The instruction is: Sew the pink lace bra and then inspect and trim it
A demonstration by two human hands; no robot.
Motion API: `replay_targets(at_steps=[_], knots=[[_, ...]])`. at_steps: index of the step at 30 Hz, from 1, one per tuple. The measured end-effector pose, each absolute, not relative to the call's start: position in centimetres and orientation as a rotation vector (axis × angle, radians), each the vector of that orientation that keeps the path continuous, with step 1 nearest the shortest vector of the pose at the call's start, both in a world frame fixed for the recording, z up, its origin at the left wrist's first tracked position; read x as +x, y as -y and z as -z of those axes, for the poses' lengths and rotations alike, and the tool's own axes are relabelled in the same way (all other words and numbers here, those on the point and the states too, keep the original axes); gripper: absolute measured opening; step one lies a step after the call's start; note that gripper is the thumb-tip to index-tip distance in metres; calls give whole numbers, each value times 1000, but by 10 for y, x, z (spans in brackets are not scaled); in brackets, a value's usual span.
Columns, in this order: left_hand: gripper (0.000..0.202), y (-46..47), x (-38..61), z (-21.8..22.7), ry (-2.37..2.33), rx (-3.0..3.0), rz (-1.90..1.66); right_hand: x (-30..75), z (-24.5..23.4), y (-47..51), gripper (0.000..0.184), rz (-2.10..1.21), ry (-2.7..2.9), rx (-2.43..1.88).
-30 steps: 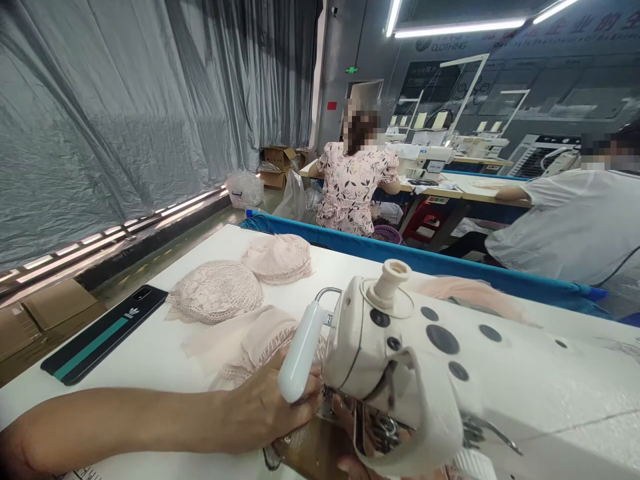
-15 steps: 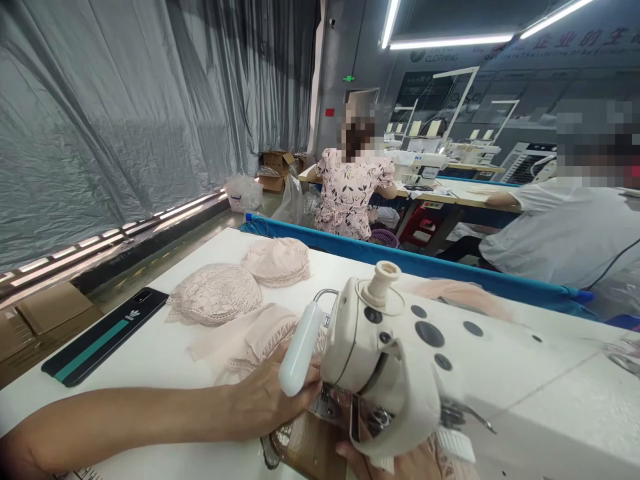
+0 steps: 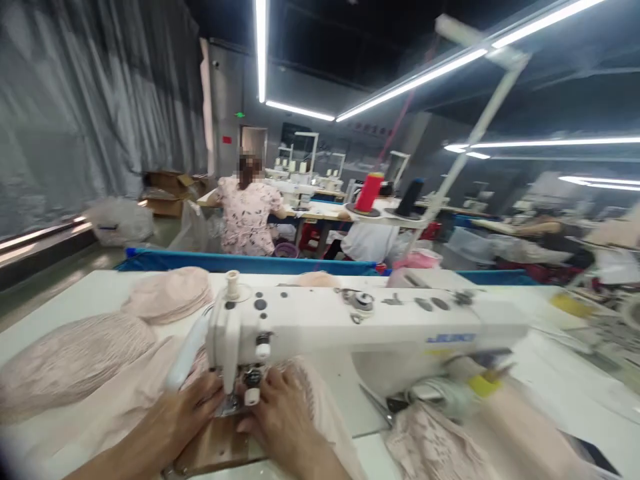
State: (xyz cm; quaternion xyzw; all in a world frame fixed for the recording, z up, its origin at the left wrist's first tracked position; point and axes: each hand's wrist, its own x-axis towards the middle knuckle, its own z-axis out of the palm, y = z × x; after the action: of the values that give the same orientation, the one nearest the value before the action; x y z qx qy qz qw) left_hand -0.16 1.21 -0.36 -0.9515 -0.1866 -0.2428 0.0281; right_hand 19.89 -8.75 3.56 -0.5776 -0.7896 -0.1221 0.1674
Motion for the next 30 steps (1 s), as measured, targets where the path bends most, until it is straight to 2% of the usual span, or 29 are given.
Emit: replay_targets(at_steps=[3,5,6,10,12,14,16,18,22,25,27,30], knots=[[29,-22,-5,29,367,-2765,906,197,-40,85,39,298,2309,-1592],[25,-16,-13,34,409,-2794,693,195,-45,89,41,209,2370,-1496],[29,-6,-19,30,484,-2826,559,194,-49,94,42,144,2398,-1433],[44,52,-42,-30,560,-3073,57,196,-67,119,55,-170,2430,-1205],[38,71,-43,-67,575,-3177,-95,206,-68,128,42,-286,2423,-1202],[26,75,-41,-92,578,-3267,-126,217,-61,135,36,-228,2343,-1291],[17,69,-38,-101,724,-3320,-13,224,-51,142,41,-127,2353,-1342],[15,58,-34,-100,982,-3278,85,223,-43,149,47,5,2375,-1349],[51,42,-21,-94,1165,-3317,-182,209,-40,160,46,153,2283,-1469],[66,38,-13,-91,1197,-3302,-318,202,-41,165,47,171,2267,-1547],[65,36,-9,-88,1242,-3359,-328,202,-39,167,54,243,2285,-1590],[45,30,-9,-87,1319,-3605,-253,208,-34,167,67,338,2264,-1669]])
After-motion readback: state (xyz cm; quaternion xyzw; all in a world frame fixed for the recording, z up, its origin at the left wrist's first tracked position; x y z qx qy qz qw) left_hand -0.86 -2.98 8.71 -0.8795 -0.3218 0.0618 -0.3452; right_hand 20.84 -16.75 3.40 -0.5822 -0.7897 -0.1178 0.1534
